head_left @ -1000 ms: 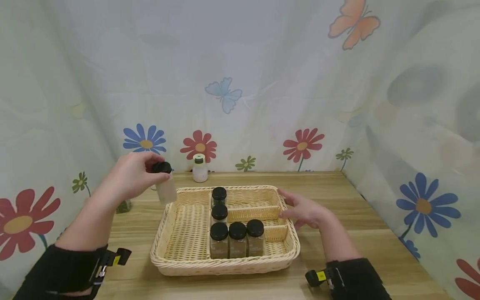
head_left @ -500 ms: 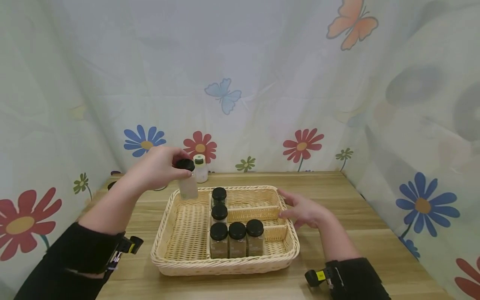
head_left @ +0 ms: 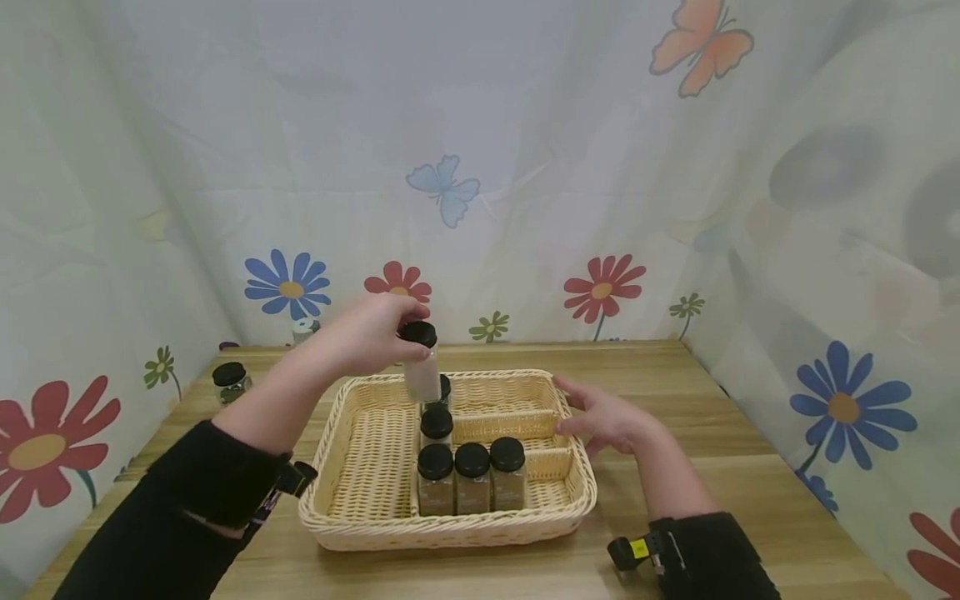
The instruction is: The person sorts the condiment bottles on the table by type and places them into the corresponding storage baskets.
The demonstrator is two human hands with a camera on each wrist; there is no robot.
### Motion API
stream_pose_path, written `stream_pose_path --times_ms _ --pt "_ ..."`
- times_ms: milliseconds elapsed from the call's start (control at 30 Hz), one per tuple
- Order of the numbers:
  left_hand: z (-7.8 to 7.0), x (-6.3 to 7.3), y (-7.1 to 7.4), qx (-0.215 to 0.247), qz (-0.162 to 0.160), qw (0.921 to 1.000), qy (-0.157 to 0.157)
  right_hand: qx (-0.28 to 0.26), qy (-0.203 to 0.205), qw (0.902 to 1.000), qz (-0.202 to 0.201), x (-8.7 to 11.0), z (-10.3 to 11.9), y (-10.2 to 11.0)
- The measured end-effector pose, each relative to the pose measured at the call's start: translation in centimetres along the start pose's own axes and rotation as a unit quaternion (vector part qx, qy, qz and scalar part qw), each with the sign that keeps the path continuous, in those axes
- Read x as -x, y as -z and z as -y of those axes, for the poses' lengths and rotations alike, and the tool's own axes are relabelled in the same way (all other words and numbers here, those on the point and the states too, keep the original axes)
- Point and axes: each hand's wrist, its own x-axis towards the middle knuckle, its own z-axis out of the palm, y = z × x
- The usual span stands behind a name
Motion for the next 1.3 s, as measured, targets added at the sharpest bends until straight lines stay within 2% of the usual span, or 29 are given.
stream_pose_path --times_ms 133,267,500,767,1067,1300 --pt "-0.8 -0.6 -0.7 0.006 0.030 0.9995 -0.011 -0.002 0.003 1.0000 0.003 0.0 0.0 0.0" --pt "-1.6 -1.2 -1.3 -0.008 0.038 0.9988 -0.029 -0.002 0.003 1.0000 0.004 0.0 0.0 0.0" --pt "-2.6 -1.9 -2.5 -0.014 0.046 0.9985 -0.027 0.000 0.004 1.0000 0.005 0.0 -0.1 0.1" --pt "-3.0 -2.7 -4.0 -0.014 0.058 0.9975 -0.037 0.005 0.002 1.0000 0.003 -0.1 -0.1 0.2" --pt "-3.2 -3.2 -5.2 -0.033 0.086 0.9954 -0.025 0.012 0.001 0.9999 -0.003 -0.1 -0.1 0.2" --pt "-2.7 -3.5 -6.3 -0.037 0.091 0.9940 -0.047 0.011 0.004 0.9999 -0.006 -0.1 -0.1 0.1"
